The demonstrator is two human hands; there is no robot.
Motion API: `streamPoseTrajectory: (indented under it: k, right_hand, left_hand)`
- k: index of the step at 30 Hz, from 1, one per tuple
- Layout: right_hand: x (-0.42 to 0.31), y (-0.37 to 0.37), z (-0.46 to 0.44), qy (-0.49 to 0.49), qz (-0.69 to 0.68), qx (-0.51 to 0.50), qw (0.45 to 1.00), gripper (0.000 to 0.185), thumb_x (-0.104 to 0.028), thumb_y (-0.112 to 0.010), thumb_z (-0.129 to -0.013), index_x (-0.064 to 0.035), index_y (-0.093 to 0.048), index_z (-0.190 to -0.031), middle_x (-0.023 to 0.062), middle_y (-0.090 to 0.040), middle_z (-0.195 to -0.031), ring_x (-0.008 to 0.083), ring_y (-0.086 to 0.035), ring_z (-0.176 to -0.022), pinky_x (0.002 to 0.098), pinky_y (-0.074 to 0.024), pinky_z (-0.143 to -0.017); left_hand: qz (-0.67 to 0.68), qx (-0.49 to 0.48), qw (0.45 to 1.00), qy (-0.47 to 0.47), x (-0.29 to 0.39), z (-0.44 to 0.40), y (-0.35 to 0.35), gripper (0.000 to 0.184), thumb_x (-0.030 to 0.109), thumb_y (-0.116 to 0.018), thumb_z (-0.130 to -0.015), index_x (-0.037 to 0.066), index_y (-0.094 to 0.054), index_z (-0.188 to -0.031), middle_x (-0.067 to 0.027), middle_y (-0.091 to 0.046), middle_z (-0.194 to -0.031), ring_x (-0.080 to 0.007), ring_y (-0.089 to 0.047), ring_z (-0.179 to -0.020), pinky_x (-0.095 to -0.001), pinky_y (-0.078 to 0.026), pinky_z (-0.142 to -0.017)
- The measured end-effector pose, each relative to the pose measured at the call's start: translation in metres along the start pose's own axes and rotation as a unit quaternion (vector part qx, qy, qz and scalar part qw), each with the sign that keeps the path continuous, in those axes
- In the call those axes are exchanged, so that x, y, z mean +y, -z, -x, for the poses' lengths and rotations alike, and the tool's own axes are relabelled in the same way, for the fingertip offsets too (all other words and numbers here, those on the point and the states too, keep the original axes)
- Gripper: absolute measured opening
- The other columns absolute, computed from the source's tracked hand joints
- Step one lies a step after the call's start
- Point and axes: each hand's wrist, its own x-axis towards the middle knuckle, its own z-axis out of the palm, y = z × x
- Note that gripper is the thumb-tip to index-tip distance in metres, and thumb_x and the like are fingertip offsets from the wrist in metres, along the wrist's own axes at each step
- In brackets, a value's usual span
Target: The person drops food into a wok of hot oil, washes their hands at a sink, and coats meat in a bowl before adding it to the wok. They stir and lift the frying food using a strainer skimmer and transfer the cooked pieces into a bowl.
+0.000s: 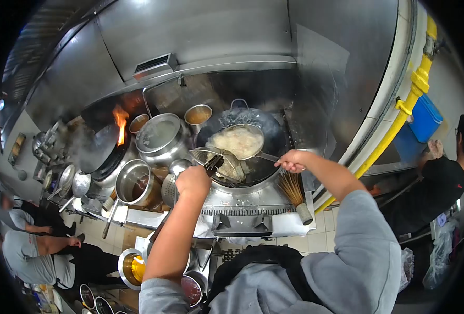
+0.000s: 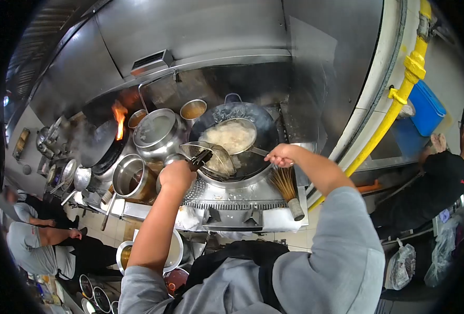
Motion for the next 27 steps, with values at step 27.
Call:
streamPoseTrajectory:
  k: [27]
  right_hand:
    - [0.070,-0.016,0.032,0.235,-0.162,0.039,0.957,0.009,-0.011,-0.050,-0.092,-0.0036,-0.053,-0.096,-0.0006,-0.046,-0.059,0.0071,-0.034,-0.038,0.0236,-0.0252,-0.033]
  left_hand:
    - [-0.028,0.038,0.999,0.001,-0.005,0.007,-0.058,0.030,0.026,-0.062,-0.079,0.006,-0.063,-0.101,-0.0189,-0.064,-0.101,-0.0318,-0.065,-0.091,-0.0396,-0.053,-0.077]
